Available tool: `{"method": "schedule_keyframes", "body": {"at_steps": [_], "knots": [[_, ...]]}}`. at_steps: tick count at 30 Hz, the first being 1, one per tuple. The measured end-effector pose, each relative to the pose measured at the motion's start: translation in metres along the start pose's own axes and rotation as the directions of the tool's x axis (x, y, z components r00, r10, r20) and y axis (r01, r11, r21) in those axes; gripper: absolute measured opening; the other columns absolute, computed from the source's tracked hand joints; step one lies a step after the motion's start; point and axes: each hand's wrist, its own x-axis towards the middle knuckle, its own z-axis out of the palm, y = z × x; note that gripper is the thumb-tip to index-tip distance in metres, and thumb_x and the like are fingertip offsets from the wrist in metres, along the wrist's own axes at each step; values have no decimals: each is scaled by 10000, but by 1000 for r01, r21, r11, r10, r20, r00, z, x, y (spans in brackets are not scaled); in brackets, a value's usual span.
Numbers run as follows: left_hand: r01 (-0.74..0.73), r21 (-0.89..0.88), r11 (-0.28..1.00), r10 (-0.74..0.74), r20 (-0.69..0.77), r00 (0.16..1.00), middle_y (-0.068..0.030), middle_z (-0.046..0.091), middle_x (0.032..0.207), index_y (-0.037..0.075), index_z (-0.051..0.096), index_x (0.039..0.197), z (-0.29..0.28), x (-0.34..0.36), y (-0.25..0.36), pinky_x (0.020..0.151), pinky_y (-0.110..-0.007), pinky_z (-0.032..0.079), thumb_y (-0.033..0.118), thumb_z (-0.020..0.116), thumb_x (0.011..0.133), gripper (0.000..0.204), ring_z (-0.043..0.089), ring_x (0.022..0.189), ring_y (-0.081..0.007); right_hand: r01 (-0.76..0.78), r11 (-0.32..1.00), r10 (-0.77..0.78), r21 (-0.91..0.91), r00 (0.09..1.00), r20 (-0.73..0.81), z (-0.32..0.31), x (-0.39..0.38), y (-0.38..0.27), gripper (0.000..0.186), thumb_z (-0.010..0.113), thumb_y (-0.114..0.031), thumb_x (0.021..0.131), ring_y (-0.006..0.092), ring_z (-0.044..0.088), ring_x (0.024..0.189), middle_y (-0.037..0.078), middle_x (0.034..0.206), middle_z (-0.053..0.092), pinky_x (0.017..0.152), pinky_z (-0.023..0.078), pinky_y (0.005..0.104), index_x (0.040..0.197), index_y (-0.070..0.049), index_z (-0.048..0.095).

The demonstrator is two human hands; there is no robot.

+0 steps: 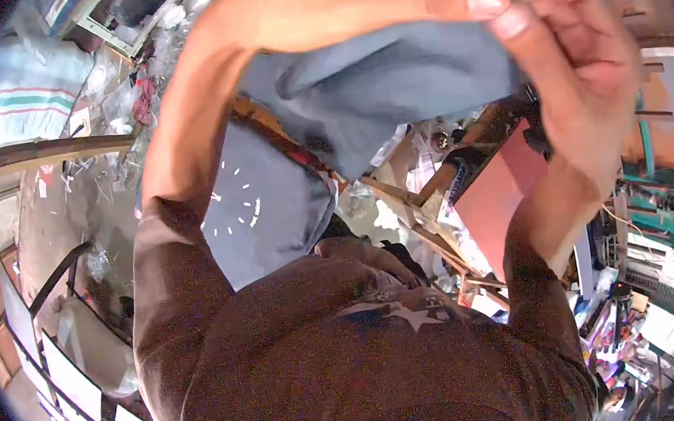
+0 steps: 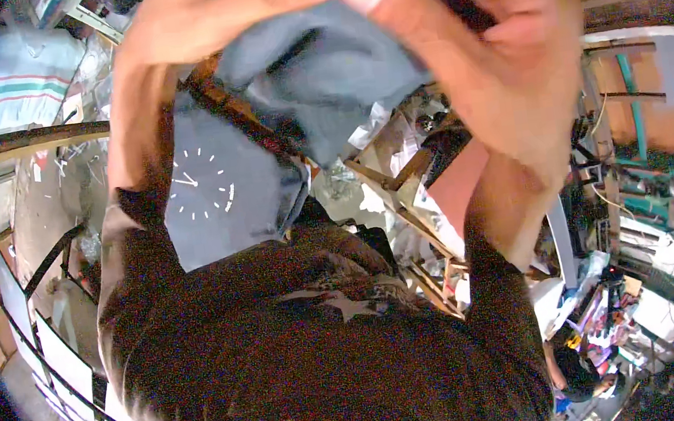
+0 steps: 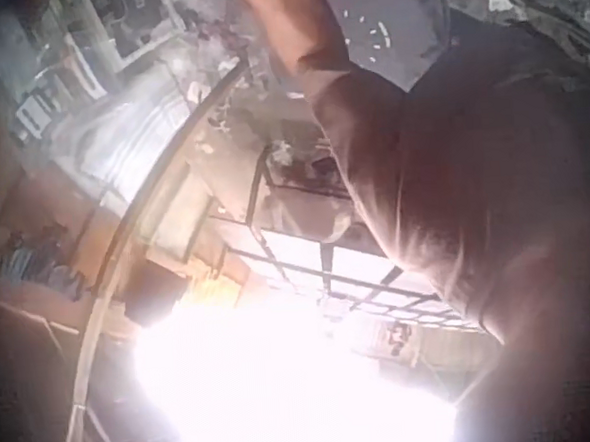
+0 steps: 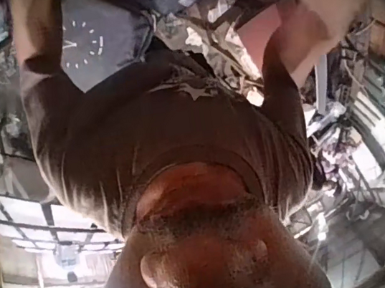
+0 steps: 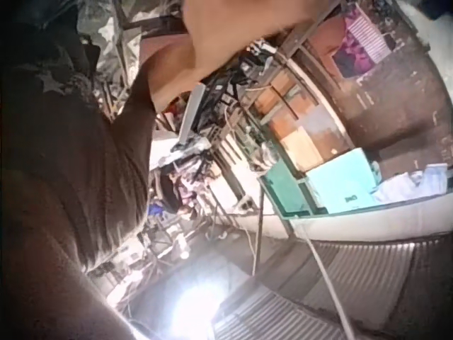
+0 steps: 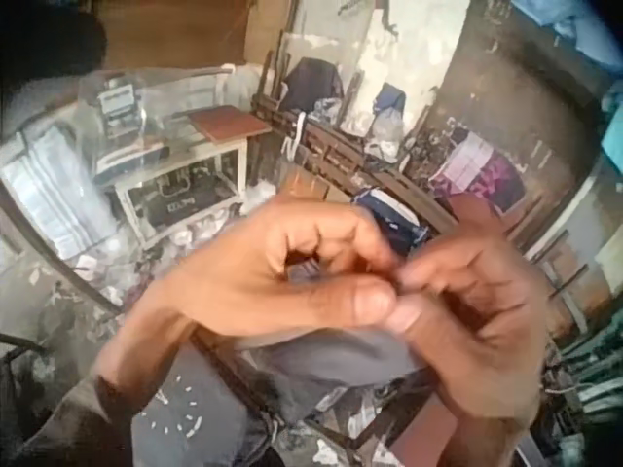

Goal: Printing designs on t-shirts using a heat press machine.

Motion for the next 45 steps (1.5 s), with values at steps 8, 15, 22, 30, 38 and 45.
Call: {"method": "schedule_keyframes", "body": {"at_steps": [8,15,22,30,38,45], "knots": [[276,-167,946,-297,-116,948,16,605,731,30,654,895,51,19,113,578,-218,393,207,683,930,182,490,649,-45,-159,977,151,-143,986,-69,-63,-118,-49,254,736,-39,839,80,591,847,3,926,648,806,474,240,1062,-35,615],[134,-28,991,-135,-23,991,-15,656,870,30,655,958,116,23,154,699,-230,475,136,710,896,134,575,785,-80,-252,857,119,-449,945,-305,-129,-262,-68,163,721,-141,881,37,477,727,-61,784,569,677,375,196,952,-30,625],[237,260,936,-321,355,878,-47,630,784,30,636,842,186,-17,211,631,-334,448,207,806,781,253,594,720,-169,-38,790,-80,-612,983,-164,-185,-457,-111,523,893,-454,617,147,503,589,14,651,517,548,361,301,694,-80,535],[209,197,958,-286,705,649,-64,515,690,38,582,745,221,-14,258,543,-377,378,153,820,716,266,523,600,-226,565,817,-446,119,749,-491,-162,-563,-164,349,849,-308,723,125,608,603,-12,710,611,617,506,300,818,-151,552],[403,262,877,-469,652,596,9,432,644,9,561,773,278,11,155,536,-295,322,175,761,813,264,386,629,-71,-561,726,145,-398,690,-709,-200,-537,-113,278,743,-274,843,53,519,632,-30,745,562,495,376,236,906,-28,629],[67,438,897,-273,426,863,-9,521,616,19,629,771,330,99,23,529,-304,382,305,729,857,315,447,583,-92,-654,756,405,-34,507,-761,-289,-518,-12,244,695,-320,910,43,549,584,-39,678,554,450,379,213,925,-79,660]]}}
